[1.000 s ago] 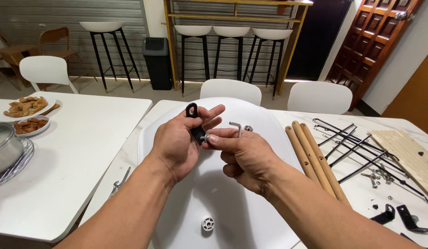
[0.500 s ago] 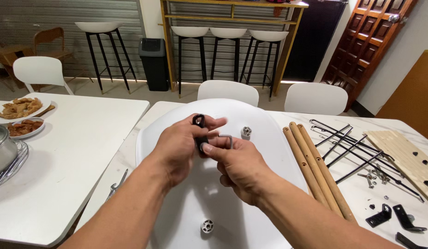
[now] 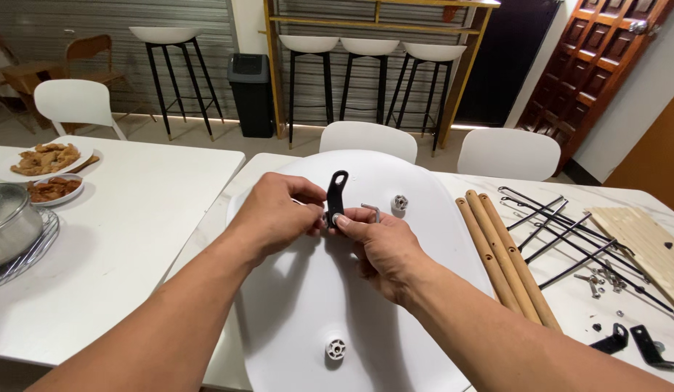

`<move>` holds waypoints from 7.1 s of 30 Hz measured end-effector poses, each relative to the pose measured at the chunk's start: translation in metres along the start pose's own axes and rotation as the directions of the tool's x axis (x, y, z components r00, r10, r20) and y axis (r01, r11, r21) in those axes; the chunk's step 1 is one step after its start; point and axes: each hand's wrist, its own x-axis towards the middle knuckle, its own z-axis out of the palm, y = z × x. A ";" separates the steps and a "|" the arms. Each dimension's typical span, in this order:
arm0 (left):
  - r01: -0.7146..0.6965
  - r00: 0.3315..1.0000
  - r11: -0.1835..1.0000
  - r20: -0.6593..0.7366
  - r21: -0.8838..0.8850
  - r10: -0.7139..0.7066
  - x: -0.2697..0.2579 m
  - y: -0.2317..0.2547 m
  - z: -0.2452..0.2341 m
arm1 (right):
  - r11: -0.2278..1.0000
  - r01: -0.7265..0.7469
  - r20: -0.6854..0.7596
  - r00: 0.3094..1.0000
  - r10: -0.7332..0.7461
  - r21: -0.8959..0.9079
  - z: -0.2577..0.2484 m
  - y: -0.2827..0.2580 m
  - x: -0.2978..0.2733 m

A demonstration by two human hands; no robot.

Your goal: The person attaches black metal brackets to the underside of a white plastic chair seat using an Allen key. They align each bracket with pre-installed inserts and tighten the screws to secure the brackets in place.

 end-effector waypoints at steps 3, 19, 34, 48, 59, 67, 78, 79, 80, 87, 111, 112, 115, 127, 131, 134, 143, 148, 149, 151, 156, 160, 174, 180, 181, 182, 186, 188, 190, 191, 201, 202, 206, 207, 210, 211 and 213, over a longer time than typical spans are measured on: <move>-0.008 1.000 0.999 0.018 -0.053 0.009 0.000 -0.002 0.002 | 1.000 0.002 -0.001 1.000 -0.002 -0.025 0.002 -0.002 -0.001; 0.001 1.000 0.996 0.018 -0.088 0.001 -0.002 -0.008 0.005 | 0.989 0.035 -0.039 0.998 -0.041 -0.147 0.010 -0.009 -0.010; 0.058 0.998 0.989 0.027 -0.139 -0.055 -0.006 -0.008 0.007 | 0.995 0.000 -0.003 1.000 0.000 -0.098 0.002 -0.013 0.006; 0.139 0.990 0.979 -0.002 -0.147 -0.141 0.003 -0.008 0.008 | 0.961 0.096 -0.080 0.990 -0.120 -0.260 0.009 -0.013 -0.006; 0.146 0.985 0.978 0.110 -0.146 -0.131 0.010 -0.010 0.002 | 0.978 -0.009 -0.141 0.990 -0.021 -0.210 0.010 -0.014 0.000; 0.135 0.977 0.986 0.180 -0.100 -0.115 0.015 -0.002 -0.003 | 0.976 -0.066 -0.263 0.965 0.009 -0.209 0.012 -0.012 -0.001; 0.121 0.958 0.991 0.268 -0.065 -0.099 0.027 0.002 -0.013 | 0.826 0.205 -0.263 0.884 -0.387 -0.526 0.029 -0.002 -0.008; 0.121 0.955 0.990 0.280 -0.077 -0.095 0.028 0.001 -0.013 | 0.767 0.213 -0.237 0.872 -0.429 -0.606 0.029 -0.003 -0.010; 0.121 0.952 0.989 0.291 -0.090 -0.090 0.029 0.001 -0.013 | 0.738 0.196 -0.242 0.864 -0.441 -0.646 0.029 -0.002 -0.012; 0.120 0.949 0.985 0.305 -0.125 -0.077 0.032 -0.004 -0.012 | 0.860 0.171 -0.300 0.889 -0.345 -0.482 0.019 -0.004 -0.006; 0.144 0.958 0.985 0.261 -0.097 -0.114 0.018 -0.003 -0.011 | 0.701 0.058 -0.320 0.861 -0.396 -0.711 0.028 -0.006 -0.008; 0.137 0.961 0.985 0.257 -0.103 -0.107 0.017 -0.003 -0.010 | 0.632 -0.015 -0.339 0.854 -0.394 -0.775 0.028 -0.006 -0.010; 0.128 0.962 0.981 0.260 -0.145 -0.087 0.018 -0.004 -0.011 | 0.805 0.110 -0.306 0.888 -0.343 -0.584 0.028 -0.009 -0.009; 0.004 1.000 0.994 0.030 -0.110 -0.001 0.024 -0.024 -0.014 | 0.938 -0.044 -0.351 0.932 -0.085 -0.345 0.034 -0.019 -0.011; -0.150 0.862 0.988 -0.493 -0.019 0.122 0.022 -0.057 -0.039 | 0.961 -0.024 -0.371 0.925 -0.084 -0.277 0.037 -0.017 -0.011; 0.075 0.846 0.978 -0.507 -0.193 -0.165 0.024 -0.079 -0.049 | 0.974 -0.062 -0.382 0.924 -0.027 -0.219 0.037 -0.014 -0.013; 0.355 0.911 0.563 0.141 -0.746 -0.388 0.021 -0.087 -0.043 | 0.919 0.066 -0.356 0.909 -0.216 -0.388 0.043 -0.016 -0.016; 0.296 0.931 0.549 0.107 -0.782 -0.350 0.019 -0.064 -0.046 | 0.985 -0.037 -0.473 0.880 -0.048 -0.169 0.045 -0.021 -0.022; 0.264 0.943 0.560 0.087 -0.785 -0.322 0.019 -0.057 -0.046 | 0.985 -0.038 -0.474 0.879 -0.046 -0.167 0.045 -0.023 -0.023; 0.232 0.953 0.590 0.059 -0.774 -0.297 0.018 -0.043 -0.047 | 0.985 -0.042 -0.478 0.877 -0.044 -0.167 0.041 -0.028 -0.025; 0.145 0.982 0.670 0.024 -0.728 -0.186 0.011 -0.011 -0.061 | 0.996 0.084 -0.365 0.928 -0.080 -0.006 0.028 -0.039 -0.028; -0.107 0.994 0.701 -0.082 -0.705 0.069 0.010 0.023 -0.070 | 0.975 0.189 -0.333 0.932 -0.140 0.117 0.017 -0.050 -0.034; -0.656 0.754 0.741 0.086 0.145 0.651 0.014 0.111 -0.079 | 0.951 0.141 -0.100 0.988 -0.118 0.274 -0.006 -0.041 -0.010; -0.763 0.646 0.636 0.191 0.116 0.739 0.019 0.107 -0.072 | 0.850 0.119 0.027 0.988 -0.154 0.513 -0.014 0.002 0.010; -0.749 0.662 0.651 0.189 0.128 0.725 0.020 0.107 -0.069 | 0.825 0.121 0.033 0.986 -0.166 0.553 -0.015 0.006 0.013; -0.734 0.679 0.665 0.186 0.140 0.710 0.021 0.108 -0.065 | 0.798 0.116 0.068 0.979 -0.192 0.591 -0.014 0.011 0.016; -0.763 0.644 0.639 0.212 0.098 0.735 0.025 0.111 -0.059 | 0.753 0.116 0.068 0.976 -0.208 0.647 -0.015 0.016 0.020; -0.745 0.662 0.659 0.240 0.105 0.710 0.027 0.114 -0.058 | 0.761 0.118 0.030 0.983 -0.178 0.638 -0.014 0.015 0.019; -0.742 0.664 0.660 0.266 0.115 0.699 0.029 0.116 -0.056 | 0.766 0.109 0.021 0.987 -0.159 0.634 -0.015 0.014 0.016; -0.748 0.656 0.653 0.279 0.119 0.701 0.029 0.117 -0.054 | 0.768 0.103 0.024 0.988 -0.152 0.633 -0.014 0.014 0.014; -0.755 0.642 0.643 0.345 0.127 0.685 0.022 0.114 -0.041 | 0.746 0.054 0.048 0.992 -0.114 0.663 -0.015 0.029 0.010; -0.745 0.653 0.654 0.348 0.132 0.673 0.022 0.114 -0.040 | 0.746 0.050 0.055 0.992 -0.116 0.665 -0.015 0.029 0.010; -0.737 0.665 0.657 0.348 0.160 0.661 0.023 0.116 -0.038 | 0.736 0.052 0.057 0.991 -0.122 0.675 -0.016 0.027 0.011; -0.740 0.663 0.651 0.348 0.170 0.663 0.023 0.116 -0.038 | 0.732 0.049 0.071 0.989 -0.131 0.680 -0.017 0.027 0.012; -0.764 0.630 0.634 0.344 0.119 0.696 0.026 0.115 -0.038 | 0.728 0.053 0.077 0.987 -0.144 0.684 -0.018 0.028 0.013; -0.758 0.640 0.639 0.340 0.130 0.689 0.026 0.115 -0.038 | 0.728 0.056 0.074 0.986 -0.146 0.683 -0.018 0.028 0.014; -0.744 0.659 0.651 0.331 0.153 0.675 0.028 0.115 -0.037 | 0.725 0.044 0.091 0.985 -0.146 0.687 -0.019 0.026 0.015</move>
